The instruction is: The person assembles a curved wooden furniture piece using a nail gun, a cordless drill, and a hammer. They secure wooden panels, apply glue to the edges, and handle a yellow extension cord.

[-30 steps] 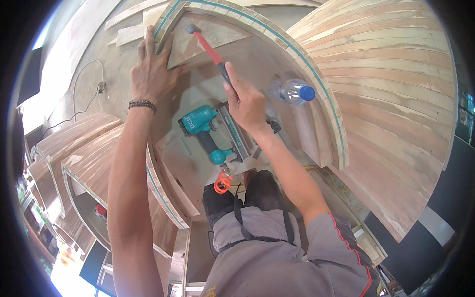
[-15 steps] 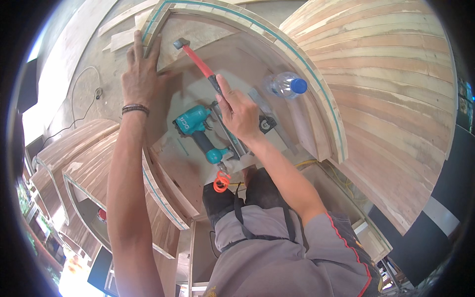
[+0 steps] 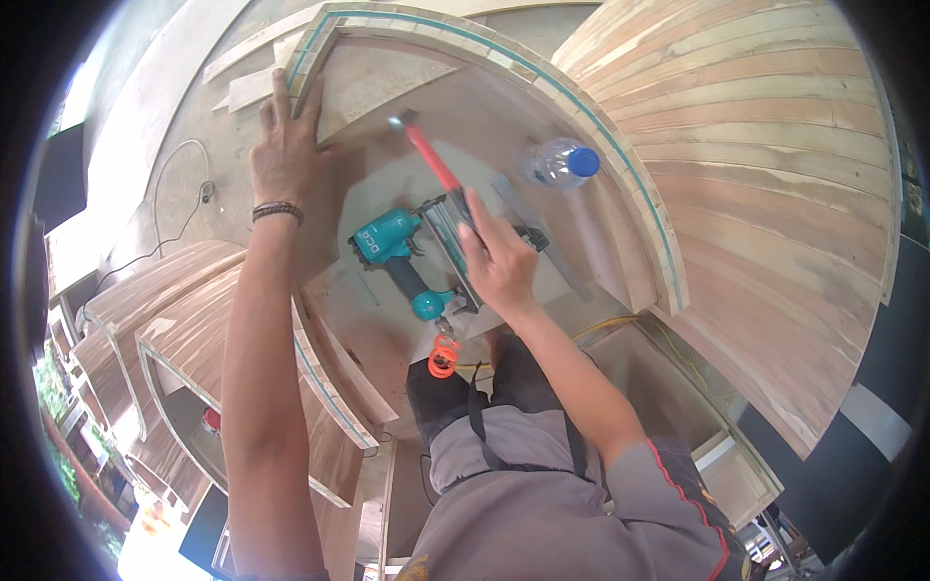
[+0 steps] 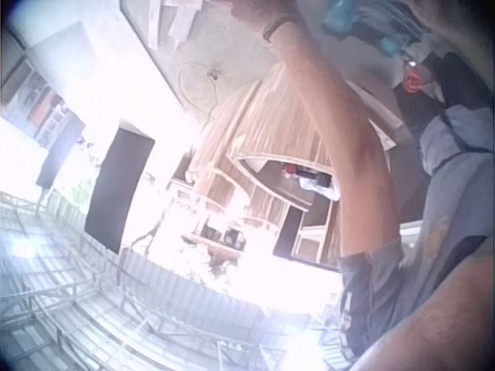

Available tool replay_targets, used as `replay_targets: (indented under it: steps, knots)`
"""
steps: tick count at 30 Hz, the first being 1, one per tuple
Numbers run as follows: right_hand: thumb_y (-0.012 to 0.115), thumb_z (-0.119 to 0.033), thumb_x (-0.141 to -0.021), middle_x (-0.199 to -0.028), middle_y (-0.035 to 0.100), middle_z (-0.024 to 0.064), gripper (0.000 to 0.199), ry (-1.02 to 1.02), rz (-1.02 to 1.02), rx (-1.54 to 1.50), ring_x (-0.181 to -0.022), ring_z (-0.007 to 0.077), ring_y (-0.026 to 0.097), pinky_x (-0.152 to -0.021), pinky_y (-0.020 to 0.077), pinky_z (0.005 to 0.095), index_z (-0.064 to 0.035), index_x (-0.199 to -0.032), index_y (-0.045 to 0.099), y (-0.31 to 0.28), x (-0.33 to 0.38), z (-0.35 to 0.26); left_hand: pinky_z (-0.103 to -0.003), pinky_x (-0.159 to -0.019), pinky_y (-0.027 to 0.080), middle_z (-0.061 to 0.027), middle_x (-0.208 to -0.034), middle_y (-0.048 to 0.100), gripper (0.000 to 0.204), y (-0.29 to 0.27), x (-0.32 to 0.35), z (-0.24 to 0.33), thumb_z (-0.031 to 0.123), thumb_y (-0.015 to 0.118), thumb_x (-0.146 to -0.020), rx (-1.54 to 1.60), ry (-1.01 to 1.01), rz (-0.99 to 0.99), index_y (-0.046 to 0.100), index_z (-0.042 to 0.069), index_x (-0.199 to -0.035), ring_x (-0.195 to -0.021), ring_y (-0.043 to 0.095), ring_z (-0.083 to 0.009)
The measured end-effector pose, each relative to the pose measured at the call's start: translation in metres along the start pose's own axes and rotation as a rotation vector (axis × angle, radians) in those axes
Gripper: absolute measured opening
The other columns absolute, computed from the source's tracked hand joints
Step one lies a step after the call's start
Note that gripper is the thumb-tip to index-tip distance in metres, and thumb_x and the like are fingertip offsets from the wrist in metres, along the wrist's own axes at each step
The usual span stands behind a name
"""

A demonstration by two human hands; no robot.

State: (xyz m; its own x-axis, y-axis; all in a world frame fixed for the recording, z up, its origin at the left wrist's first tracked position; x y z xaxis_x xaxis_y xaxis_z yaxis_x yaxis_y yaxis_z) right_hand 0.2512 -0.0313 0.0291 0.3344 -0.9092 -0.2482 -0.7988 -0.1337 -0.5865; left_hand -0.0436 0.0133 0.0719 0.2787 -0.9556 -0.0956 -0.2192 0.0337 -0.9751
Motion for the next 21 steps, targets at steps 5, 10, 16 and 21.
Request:
replay_targets:
  steps: [5,10,16,21]
  knots:
    - [0.066,-0.011,-0.092,-0.076,0.057,0.008,0.049,0.093,-0.088,0.219,-0.067,0.0258,0.058,-0.059,0.0464,0.0407,-0.0187,-0.141,0.062,-0.025,0.052,0.026,-0.047,-0.1,0.055,-0.007,-0.162,0.029,0.084,0.003,0.005,-0.007,0.037,0.088,-0.069,0.059,0.041,0.032,0.054,0.021,-0.144,-0.144,0.039,-0.0323]
    - [0.064,-0.012,-0.095,-0.078,0.057,0.0111,0.047,0.108,-0.163,0.331,-0.069,0.0305,0.056,-0.064,0.0461,0.0434,-0.0201,-0.141,0.061,-0.031,0.078,0.067,-0.052,-0.108,0.048,-0.007,-0.163,0.028,0.076,0.004,0.004,-0.003,0.035,0.085,-0.072,0.016,0.059,-0.007,0.058,0.017,-0.14,-0.148,0.032,-0.0317]
    - [0.065,-0.011,-0.092,-0.091,0.059,0.0112,0.057,0.079,-0.249,0.465,-0.077,0.0313,0.062,-0.064,0.0501,0.0453,-0.0277,-0.146,0.055,-0.034,0.08,0.081,-0.058,-0.126,0.014,-0.0041,-0.166,0.024,0.073,-0.005,0.008,-0.001,0.047,0.075,-0.082,-0.171,0.149,0.035,0.058,0.005,-0.139,-0.154,0.019,-0.0231]
    - [0.062,-0.011,-0.093,-0.108,0.059,0.0174,0.069,0.07,-0.378,0.491,-0.093,0.0379,0.063,-0.076,0.0519,0.0491,-0.0293,-0.156,0.039,-0.036,0.081,0.087,-0.054,-0.126,0.009,-0.0066,-0.162,0.032,0.055,-0.026,0.061,0.009,0.038,0.07,-0.087,-0.076,0.021,0.015,0.065,0.004,-0.129,-0.153,0.021,-0.0243]
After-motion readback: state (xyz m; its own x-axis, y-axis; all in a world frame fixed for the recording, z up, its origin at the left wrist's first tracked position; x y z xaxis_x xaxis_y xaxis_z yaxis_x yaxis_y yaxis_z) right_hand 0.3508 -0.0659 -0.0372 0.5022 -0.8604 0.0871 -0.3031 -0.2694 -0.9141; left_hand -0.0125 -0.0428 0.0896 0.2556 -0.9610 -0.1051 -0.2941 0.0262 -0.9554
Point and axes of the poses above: each hand's wrist, its own x-axis away from the middle knuckle, its own y-axis out of the palm, z = x × y, the point moved 3 cm from there along -x, towards the middle knuckle
